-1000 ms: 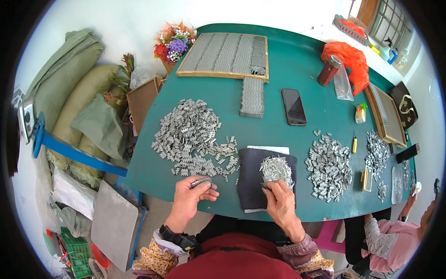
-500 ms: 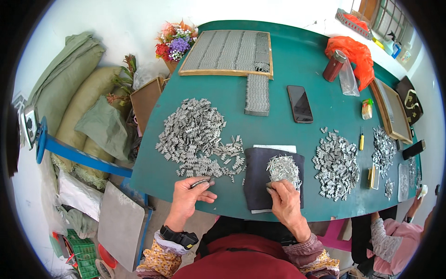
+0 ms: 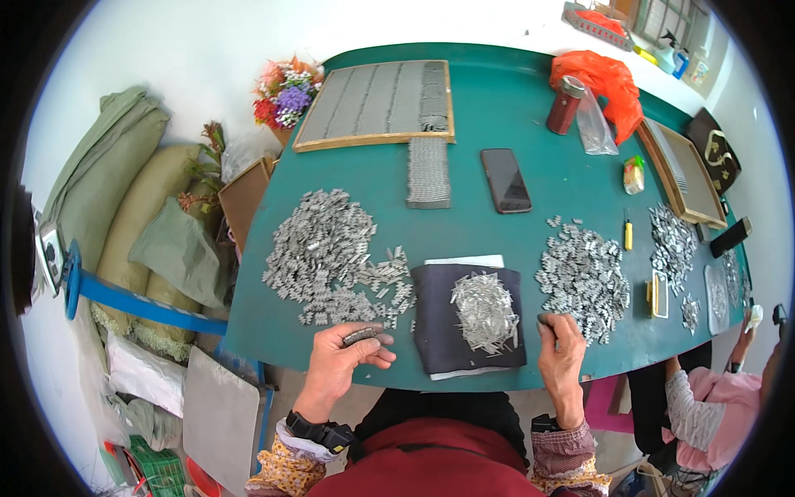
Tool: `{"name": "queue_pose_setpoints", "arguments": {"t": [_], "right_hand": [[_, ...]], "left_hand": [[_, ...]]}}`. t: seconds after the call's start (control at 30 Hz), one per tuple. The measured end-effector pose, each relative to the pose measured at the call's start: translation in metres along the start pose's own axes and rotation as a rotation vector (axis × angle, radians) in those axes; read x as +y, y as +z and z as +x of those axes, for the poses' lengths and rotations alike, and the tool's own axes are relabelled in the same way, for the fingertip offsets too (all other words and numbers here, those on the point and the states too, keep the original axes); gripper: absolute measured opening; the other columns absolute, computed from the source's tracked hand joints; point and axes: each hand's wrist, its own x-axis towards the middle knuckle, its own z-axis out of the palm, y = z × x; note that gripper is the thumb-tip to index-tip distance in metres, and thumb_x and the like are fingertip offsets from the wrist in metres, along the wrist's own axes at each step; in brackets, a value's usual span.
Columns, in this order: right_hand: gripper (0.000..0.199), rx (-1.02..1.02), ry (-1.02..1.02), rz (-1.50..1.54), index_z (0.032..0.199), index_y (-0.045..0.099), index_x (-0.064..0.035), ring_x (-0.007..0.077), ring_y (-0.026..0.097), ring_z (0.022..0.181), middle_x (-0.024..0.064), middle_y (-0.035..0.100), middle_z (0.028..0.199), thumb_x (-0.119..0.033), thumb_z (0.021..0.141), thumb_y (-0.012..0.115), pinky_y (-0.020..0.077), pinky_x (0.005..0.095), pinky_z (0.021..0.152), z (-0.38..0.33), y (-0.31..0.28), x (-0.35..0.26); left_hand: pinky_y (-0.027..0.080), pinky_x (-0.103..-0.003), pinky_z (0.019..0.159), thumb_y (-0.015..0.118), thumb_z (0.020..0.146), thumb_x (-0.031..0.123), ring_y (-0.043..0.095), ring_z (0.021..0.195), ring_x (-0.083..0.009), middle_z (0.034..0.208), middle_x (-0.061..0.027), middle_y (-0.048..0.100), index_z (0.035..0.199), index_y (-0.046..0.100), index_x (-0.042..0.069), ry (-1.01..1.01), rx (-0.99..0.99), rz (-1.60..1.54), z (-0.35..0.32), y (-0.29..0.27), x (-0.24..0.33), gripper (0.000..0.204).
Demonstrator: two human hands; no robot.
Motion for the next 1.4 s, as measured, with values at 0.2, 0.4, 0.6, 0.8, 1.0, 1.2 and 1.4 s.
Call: {"name": "queue_pose_setpoints", "arguments": {"t": [0.2, 0.4, 0.6, 0.8, 1.0, 1.2, 1.4], "right_hand": [[0.009, 0.152, 0.103, -0.157, 0.093, 0.064, 0.0001, 0.0338, 0.061, 0.074, 0.0169, 0.06, 0.085, 0.002, 0.084, 0.061, 0.0485, 0.0386, 0.066, -0.014, -0.039, 0.052], [0.009, 0.181, 0.206, -0.175, 0.093, 0.064, -0.0011, 0.0365, 0.059, 0.077, 0.0163, 0.058, 0.083, -0.002, 0.084, 0.065, 0.0474, 0.0433, 0.068, -0.035, -0.055, 0.07], [0.009, 0.085, 0.012, -0.147, 0.088, 0.065, -0.0038, 0.0313, 0.056, 0.075, 0.011, 0.057, 0.081, -0.004, 0.08, 0.069, 0.0443, 0.0412, 0.068, -0.034, -0.039, 0.071], [0.012, -0.071, -0.137, -0.295, 0.086, 0.063, -0.0045, 0.0282, 0.054, 0.075, 0.0083, 0.053, 0.078, -0.006, 0.078, 0.072, 0.0414, 0.0399, 0.069, -0.021, -0.034, 0.067], [0.013, -0.133, -0.164, -0.351, 0.083, 0.061, -0.0047, 0.0267, 0.052, 0.073, 0.0081, 0.05, 0.077, -0.008, 0.077, 0.072, 0.0386, 0.0391, 0.069, -0.015, -0.033, 0.066], [0.017, -0.26, -0.108, -0.267, 0.084, 0.058, -0.0038, 0.0288, 0.053, 0.076, 0.0106, 0.05, 0.079, -0.008, 0.075, 0.072, 0.0386, 0.0401, 0.072, -0.012, -0.036, 0.059], [0.016, -0.256, -0.075, -0.106, 0.084, 0.057, -0.0025, 0.0282, 0.054, 0.072, 0.0105, 0.052, 0.079, -0.008, 0.079, 0.071, 0.0411, 0.0398, 0.067, -0.013, -0.037, 0.052]], "left_hand": [[0.062, -0.036, 0.065, 0.06, 0.091, -0.002, 0.073, 0.078, -0.031, 0.094, -0.0223, 0.07, 0.109, 0.063, -0.012, -0.078, -0.027, -0.011, 0.013, 0.041, 0.0, 0.02], [0.062, -0.035, 0.06, 0.06, 0.093, 0.001, 0.073, 0.072, -0.0303, 0.09, -0.0229, 0.07, 0.106, 0.063, -0.01, -0.178, -0.176, 0.031, 0.033, 0.093, -0.022, 0.017], [0.061, -0.034, 0.06, 0.059, 0.094, 0.001, 0.072, 0.072, -0.029, 0.089, -0.0219, 0.069, 0.105, 0.063, -0.011, -0.279, -0.259, 0.124, 0.046, 0.129, -0.04, 0.017], [0.061, -0.034, 0.062, 0.06, 0.094, 0.002, 0.072, 0.073, -0.0286, 0.089, -0.0215, 0.069, 0.107, 0.063, -0.011, -0.33, -0.3, 0.156, 0.053, 0.15, -0.048, 0.019], [0.061, -0.033, 0.063, 0.06, 0.095, 0.004, 0.072, 0.075, -0.0277, 0.092, -0.0211, 0.069, 0.108, 0.063, -0.01, -0.381, -0.325, 0.158, 0.06, 0.156, -0.054, 0.02], [0.061, -0.033, 0.064, 0.059, 0.096, 0.004, 0.072, 0.075, -0.027, 0.092, -0.0205, 0.069, 0.109, 0.064, -0.01, -0.387, -0.327, 0.156, 0.061, 0.162, -0.057, 0.019], [0.061, -0.033, 0.064, 0.061, 0.095, 0.003, 0.072, 0.075, -0.027, 0.091, -0.0204, 0.07, 0.108, 0.064, -0.009, -0.332, -0.334, 0.161, 0.057, 0.164, -0.057, 0.018]]}}
